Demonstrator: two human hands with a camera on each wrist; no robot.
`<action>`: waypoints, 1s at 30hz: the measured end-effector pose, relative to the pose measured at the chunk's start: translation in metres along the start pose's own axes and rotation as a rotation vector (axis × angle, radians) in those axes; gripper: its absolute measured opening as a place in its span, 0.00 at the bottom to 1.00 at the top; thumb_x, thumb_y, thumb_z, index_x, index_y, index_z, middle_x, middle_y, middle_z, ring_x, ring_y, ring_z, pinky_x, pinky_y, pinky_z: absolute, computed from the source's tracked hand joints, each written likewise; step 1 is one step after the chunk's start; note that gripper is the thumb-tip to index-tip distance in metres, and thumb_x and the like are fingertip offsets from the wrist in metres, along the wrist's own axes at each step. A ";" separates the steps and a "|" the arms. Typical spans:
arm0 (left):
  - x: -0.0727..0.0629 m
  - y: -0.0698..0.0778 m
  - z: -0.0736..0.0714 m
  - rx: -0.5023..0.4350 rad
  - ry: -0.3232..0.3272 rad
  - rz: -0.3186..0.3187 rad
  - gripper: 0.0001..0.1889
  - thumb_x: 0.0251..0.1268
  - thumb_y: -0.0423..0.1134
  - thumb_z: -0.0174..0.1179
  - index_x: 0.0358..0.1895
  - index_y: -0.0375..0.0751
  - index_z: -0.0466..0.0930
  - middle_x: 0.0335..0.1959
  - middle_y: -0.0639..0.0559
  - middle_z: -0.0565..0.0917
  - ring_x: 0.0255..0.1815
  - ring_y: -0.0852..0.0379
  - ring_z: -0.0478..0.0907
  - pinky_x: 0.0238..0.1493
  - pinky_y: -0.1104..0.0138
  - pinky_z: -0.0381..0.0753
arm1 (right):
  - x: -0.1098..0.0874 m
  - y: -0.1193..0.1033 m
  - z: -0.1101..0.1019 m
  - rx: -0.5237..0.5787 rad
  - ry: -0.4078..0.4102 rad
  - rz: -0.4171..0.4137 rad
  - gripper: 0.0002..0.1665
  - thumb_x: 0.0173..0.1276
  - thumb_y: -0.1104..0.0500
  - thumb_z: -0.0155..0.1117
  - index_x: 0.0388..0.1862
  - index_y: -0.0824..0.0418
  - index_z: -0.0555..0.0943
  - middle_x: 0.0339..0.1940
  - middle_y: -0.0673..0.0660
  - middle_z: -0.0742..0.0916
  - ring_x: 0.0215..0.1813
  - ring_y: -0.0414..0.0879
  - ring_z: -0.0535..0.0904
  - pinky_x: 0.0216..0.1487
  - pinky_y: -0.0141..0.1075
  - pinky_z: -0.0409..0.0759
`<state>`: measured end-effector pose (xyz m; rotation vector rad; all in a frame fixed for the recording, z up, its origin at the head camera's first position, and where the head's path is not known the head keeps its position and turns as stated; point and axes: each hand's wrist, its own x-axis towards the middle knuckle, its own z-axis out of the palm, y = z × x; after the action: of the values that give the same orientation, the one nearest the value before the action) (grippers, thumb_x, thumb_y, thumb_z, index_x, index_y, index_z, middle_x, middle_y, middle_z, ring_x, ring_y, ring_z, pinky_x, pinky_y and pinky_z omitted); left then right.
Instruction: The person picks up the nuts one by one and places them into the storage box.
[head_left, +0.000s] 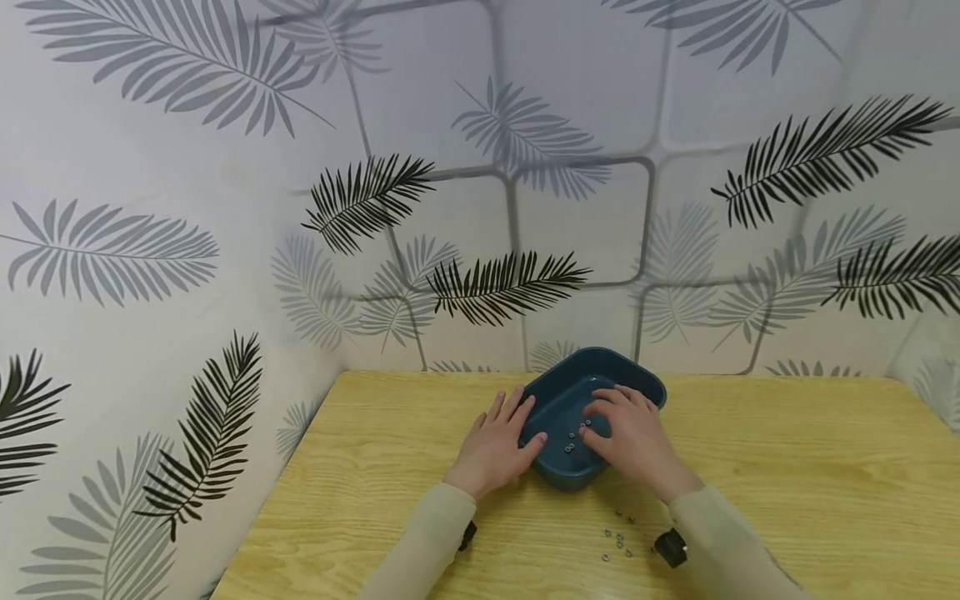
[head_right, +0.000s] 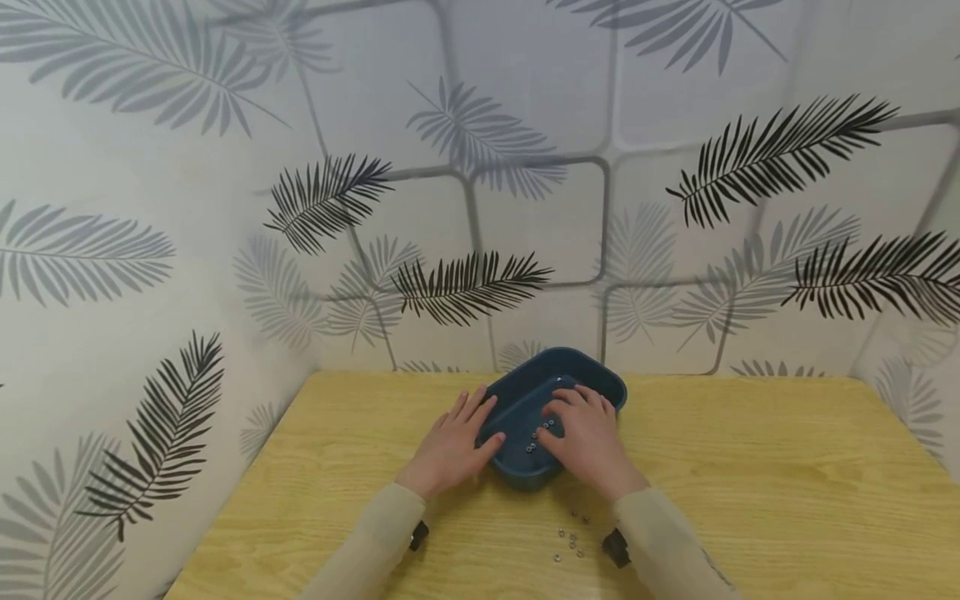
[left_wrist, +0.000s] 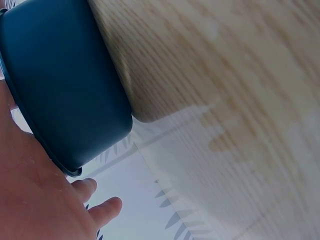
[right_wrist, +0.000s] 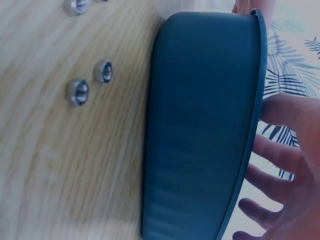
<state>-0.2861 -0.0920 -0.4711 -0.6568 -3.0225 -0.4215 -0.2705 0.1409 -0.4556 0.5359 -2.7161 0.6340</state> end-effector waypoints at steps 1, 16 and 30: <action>0.000 0.000 0.000 -0.001 0.002 0.002 0.35 0.76 0.64 0.39 0.80 0.53 0.52 0.81 0.53 0.46 0.80 0.49 0.41 0.72 0.47 0.54 | -0.001 0.000 -0.001 0.002 0.004 -0.007 0.16 0.65 0.52 0.70 0.47 0.60 0.86 0.62 0.65 0.79 0.69 0.68 0.63 0.63 0.67 0.58; 0.000 0.001 0.000 -0.021 -0.004 -0.001 0.36 0.76 0.64 0.39 0.80 0.53 0.51 0.81 0.55 0.45 0.80 0.49 0.40 0.73 0.47 0.53 | -0.018 0.003 -0.010 -0.033 0.041 -0.076 0.15 0.63 0.49 0.71 0.45 0.55 0.88 0.61 0.63 0.80 0.69 0.67 0.64 0.65 0.66 0.57; 0.000 0.000 0.002 -0.018 0.008 0.002 0.36 0.76 0.64 0.40 0.80 0.52 0.52 0.81 0.52 0.47 0.80 0.48 0.41 0.73 0.46 0.53 | -0.034 0.000 -0.023 0.004 0.026 -0.085 0.15 0.63 0.50 0.72 0.46 0.54 0.87 0.61 0.63 0.80 0.69 0.68 0.63 0.63 0.68 0.55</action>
<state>-0.2865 -0.0916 -0.4726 -0.6580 -3.0132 -0.4507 -0.2356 0.1618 -0.4484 0.6363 -2.6529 0.6195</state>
